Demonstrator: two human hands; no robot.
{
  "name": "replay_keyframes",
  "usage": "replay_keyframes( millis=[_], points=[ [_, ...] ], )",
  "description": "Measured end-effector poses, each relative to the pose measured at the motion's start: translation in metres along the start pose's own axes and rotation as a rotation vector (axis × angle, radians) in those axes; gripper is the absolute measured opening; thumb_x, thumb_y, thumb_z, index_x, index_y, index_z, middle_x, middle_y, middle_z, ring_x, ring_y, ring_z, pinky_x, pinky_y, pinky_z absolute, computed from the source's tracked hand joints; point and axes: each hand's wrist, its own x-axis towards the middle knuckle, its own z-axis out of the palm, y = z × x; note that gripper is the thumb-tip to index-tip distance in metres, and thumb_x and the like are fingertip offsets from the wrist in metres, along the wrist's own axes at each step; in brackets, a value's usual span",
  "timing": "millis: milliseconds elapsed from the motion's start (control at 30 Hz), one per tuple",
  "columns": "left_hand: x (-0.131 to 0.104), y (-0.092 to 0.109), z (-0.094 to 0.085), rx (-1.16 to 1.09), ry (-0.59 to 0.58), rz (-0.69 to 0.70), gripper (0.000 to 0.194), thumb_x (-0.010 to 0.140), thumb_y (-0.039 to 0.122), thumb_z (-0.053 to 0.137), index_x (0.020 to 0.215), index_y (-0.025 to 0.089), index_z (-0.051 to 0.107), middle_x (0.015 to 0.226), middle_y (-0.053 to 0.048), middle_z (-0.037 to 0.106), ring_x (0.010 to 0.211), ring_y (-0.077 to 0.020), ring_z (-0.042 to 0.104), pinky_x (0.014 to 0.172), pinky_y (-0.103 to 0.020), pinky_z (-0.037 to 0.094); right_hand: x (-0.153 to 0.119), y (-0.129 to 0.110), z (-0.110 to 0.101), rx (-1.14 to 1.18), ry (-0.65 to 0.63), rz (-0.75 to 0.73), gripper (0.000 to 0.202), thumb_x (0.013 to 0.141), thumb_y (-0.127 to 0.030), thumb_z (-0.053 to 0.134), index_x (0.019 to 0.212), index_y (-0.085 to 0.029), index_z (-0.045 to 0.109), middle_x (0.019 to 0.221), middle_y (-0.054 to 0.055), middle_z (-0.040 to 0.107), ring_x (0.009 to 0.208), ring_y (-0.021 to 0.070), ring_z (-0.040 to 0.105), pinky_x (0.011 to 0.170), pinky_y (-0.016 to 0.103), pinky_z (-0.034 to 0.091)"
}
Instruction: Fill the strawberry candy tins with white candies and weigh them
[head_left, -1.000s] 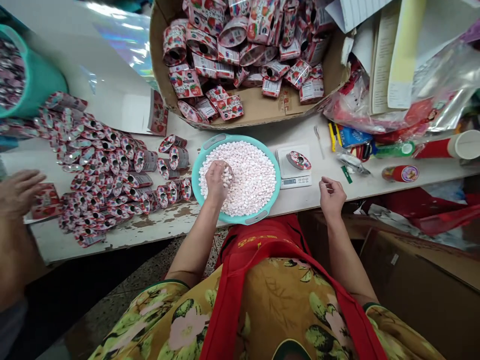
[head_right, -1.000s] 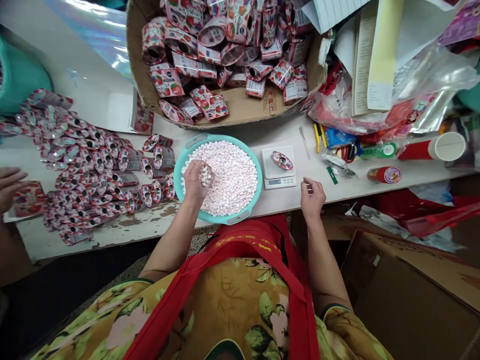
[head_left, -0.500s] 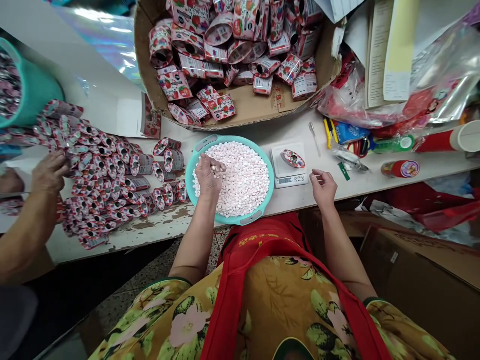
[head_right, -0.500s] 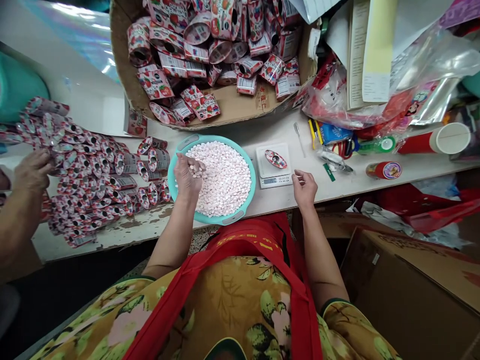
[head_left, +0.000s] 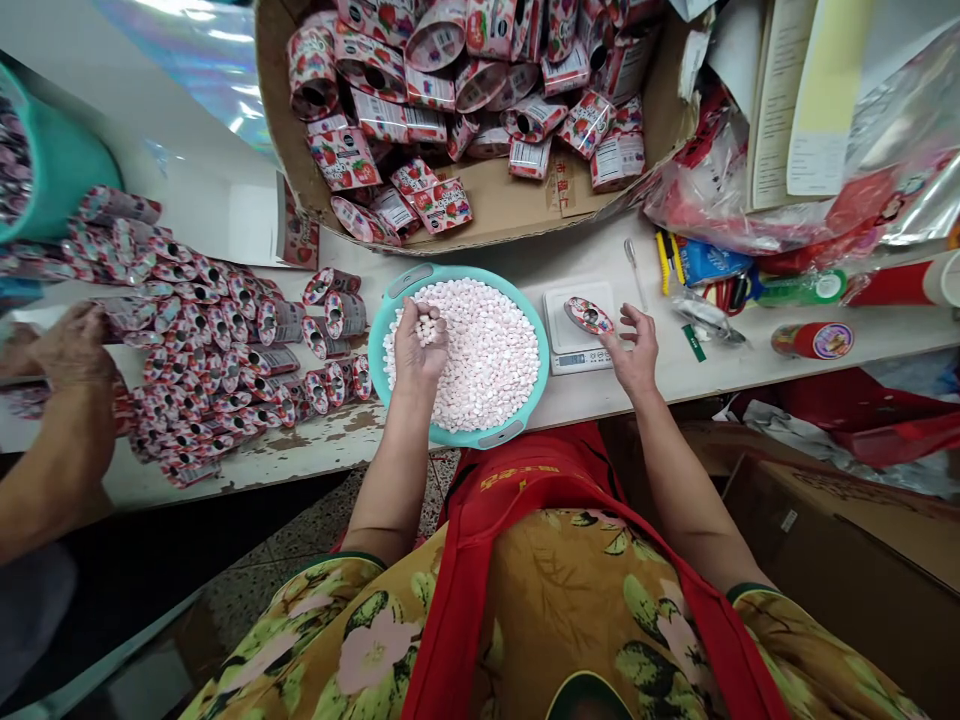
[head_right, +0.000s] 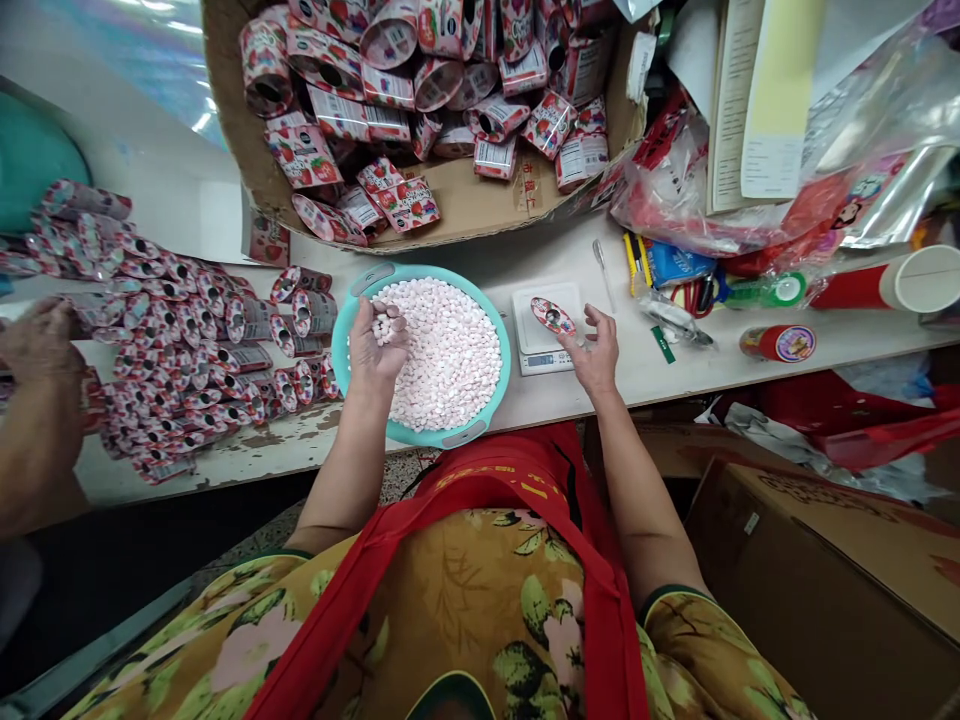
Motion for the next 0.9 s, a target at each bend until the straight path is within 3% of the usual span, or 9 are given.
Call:
replay_keyframes(
  millis=[67,133,200,333,500,600,700,800,900],
  points=[
    [0.001,0.002,0.001,-0.037,-0.003,-0.093,0.035,0.096,0.044,0.062,0.076,0.019,0.049,0.058,0.006,0.047,0.042,-0.0021,0.04,0.034,-0.013,0.027,0.006,0.002,0.011,-0.016,-0.035,-0.027,0.082,0.063,-0.052,0.084,0.134,-0.021,0.057,0.132,0.013,0.059,0.119,0.0285,0.058,0.093,0.044,0.054],
    [0.0,0.003,0.001,-0.029,-0.004,-0.139,0.04,0.097,0.05,0.059,0.073,0.02,0.047,0.051,0.008,0.036,0.036,-0.0032,0.031,0.031,-0.015,0.022,0.013,0.004,0.021,-0.033,-0.05,-0.046,0.083,0.058,-0.048,0.089,0.13,-0.019,0.059,0.129,0.013,0.062,0.119,0.0293,0.058,0.099,0.047,0.051],
    [0.0,0.002,0.001,-0.031,0.024,-0.139,0.042,0.097,0.052,0.058,0.072,0.02,0.045,0.049,0.008,0.034,0.036,-0.0038,0.031,0.032,-0.016,0.024,0.018,0.005,0.031,-0.045,-0.043,-0.05,0.071,0.061,-0.044,0.088,0.122,-0.019,0.064,0.12,0.011,0.066,0.114,0.0278,0.06,0.101,0.047,0.05],
    [-0.003,0.0,0.0,-0.079,0.083,-0.091,0.029,0.099,0.039,0.059,0.08,0.019,0.052,0.06,0.006,0.051,0.046,-0.0024,0.048,0.041,-0.012,0.039,0.021,0.003,0.04,-0.013,-0.014,0.01,0.05,0.068,-0.046,0.084,0.108,-0.019,0.068,0.107,0.007,0.071,0.103,0.0241,0.064,0.097,0.044,0.052],
    [-0.007,0.0,-0.003,-0.034,0.052,-0.115,0.032,0.099,0.041,0.059,0.078,0.019,0.051,0.052,0.008,0.043,0.038,-0.0024,0.04,0.036,-0.014,0.031,0.013,-0.012,0.027,0.077,0.071,0.074,0.055,0.066,-0.051,0.084,0.107,-0.018,0.067,0.102,0.005,0.071,0.092,0.0209,0.067,0.09,0.04,0.056],
    [-0.015,0.005,0.002,-0.01,0.034,-0.086,0.041,0.097,0.049,0.06,0.072,0.02,0.045,0.051,0.008,0.041,0.038,-0.0021,0.039,0.036,-0.014,0.029,-0.001,-0.04,0.012,0.089,0.068,0.0,0.054,0.069,-0.048,0.083,0.112,-0.021,0.067,0.105,0.005,0.069,0.096,0.0218,0.068,0.091,0.041,0.056],
    [-0.034,0.011,0.018,0.019,-0.048,-0.058,0.05,0.095,0.059,0.057,0.068,0.02,0.042,0.047,0.009,0.031,0.033,-0.002,0.026,0.032,-0.017,0.02,-0.023,-0.085,0.006,0.057,-0.025,-0.124,0.05,0.074,-0.044,0.082,0.118,-0.025,0.068,0.108,0.005,0.069,0.098,0.0225,0.068,0.091,0.04,0.057],
    [-0.063,0.01,0.04,0.025,-0.174,0.058,0.054,0.092,0.064,0.056,0.066,0.02,0.041,0.048,0.009,0.027,0.034,-0.0028,0.024,0.033,-0.018,0.017,-0.044,-0.128,0.019,0.007,-0.174,-0.228,0.04,0.078,-0.036,0.079,0.116,-0.027,0.07,0.107,0.005,0.069,0.099,0.0234,0.068,0.09,0.039,0.057],
    [-0.084,-0.001,0.057,0.087,-0.251,0.242,0.053,0.087,0.065,0.063,0.067,0.02,0.043,0.052,0.007,0.036,0.039,-0.004,0.037,0.037,-0.018,0.027,-0.058,-0.154,0.042,-0.038,-0.273,-0.313,0.037,0.08,-0.027,0.077,0.115,-0.027,0.069,0.11,0.006,0.07,0.103,0.0255,0.067,0.09,0.039,0.056]
  ],
)
